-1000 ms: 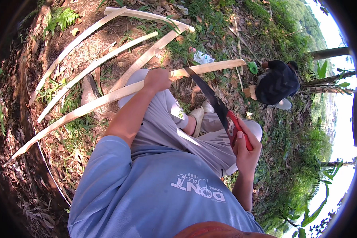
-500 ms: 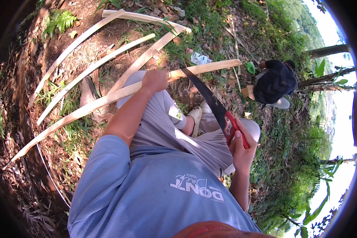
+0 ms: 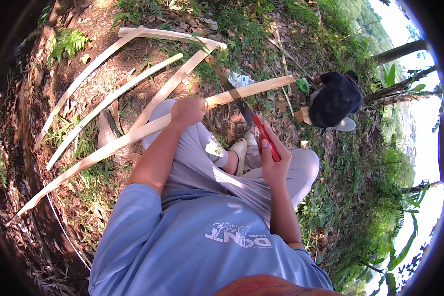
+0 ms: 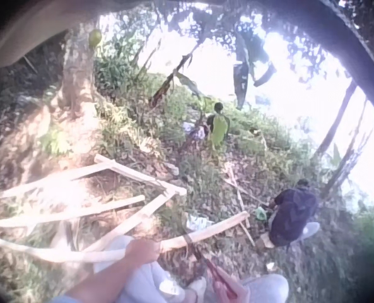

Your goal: The person sits on the ground and uses a red-handled knife to shave thin strips of bamboo. They hold the bamboo piece against their leg and repeatedly scrape the blade along its length to remove the outer layer, creating a pile of shavings.

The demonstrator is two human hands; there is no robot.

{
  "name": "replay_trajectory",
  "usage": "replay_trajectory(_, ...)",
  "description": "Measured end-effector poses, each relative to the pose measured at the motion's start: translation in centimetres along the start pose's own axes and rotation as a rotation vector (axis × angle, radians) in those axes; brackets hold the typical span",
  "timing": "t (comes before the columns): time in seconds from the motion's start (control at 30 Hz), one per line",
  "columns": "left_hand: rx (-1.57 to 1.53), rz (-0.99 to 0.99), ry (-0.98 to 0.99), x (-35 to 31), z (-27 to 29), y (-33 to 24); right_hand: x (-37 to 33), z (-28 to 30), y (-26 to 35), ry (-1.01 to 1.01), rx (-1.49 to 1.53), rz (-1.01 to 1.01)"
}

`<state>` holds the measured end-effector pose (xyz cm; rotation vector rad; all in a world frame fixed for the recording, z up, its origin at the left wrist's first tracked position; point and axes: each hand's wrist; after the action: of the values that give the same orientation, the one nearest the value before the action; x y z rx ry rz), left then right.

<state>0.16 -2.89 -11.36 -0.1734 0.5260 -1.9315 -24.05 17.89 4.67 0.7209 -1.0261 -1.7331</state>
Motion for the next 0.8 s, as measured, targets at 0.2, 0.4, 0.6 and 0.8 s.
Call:
replay_trajectory(0.2,0.005,-0.050,-0.015,-0.1,0.4,0.2,1.7,-2.8,-4.4,0.023,0.048,0.061)
replay_trajectory(0.4,0.009,-0.010,0.046,0.1,0.9,0.0,0.8,-1.8,-2.9,0.071,0.047,-0.009)
replay_trajectory(0.6,-0.007,0.053,0.083,0.4,1.4,-0.4,-0.6,-0.1,-2.1,0.089,-0.041,0.037)
replay_trajectory(0.8,-0.013,0.012,0.075,0.3,1.4,-0.4,-2.3,2.0,-1.4,0.095,-0.086,-0.031)
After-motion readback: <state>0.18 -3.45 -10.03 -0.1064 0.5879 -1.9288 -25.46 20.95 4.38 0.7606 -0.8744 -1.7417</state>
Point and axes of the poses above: each hand's wrist, its own x-axis towards the middle knuckle, its own z-axis out of the back of the hand, y = z × x, and after that the axes turned 8 degrees about -z, right-handed
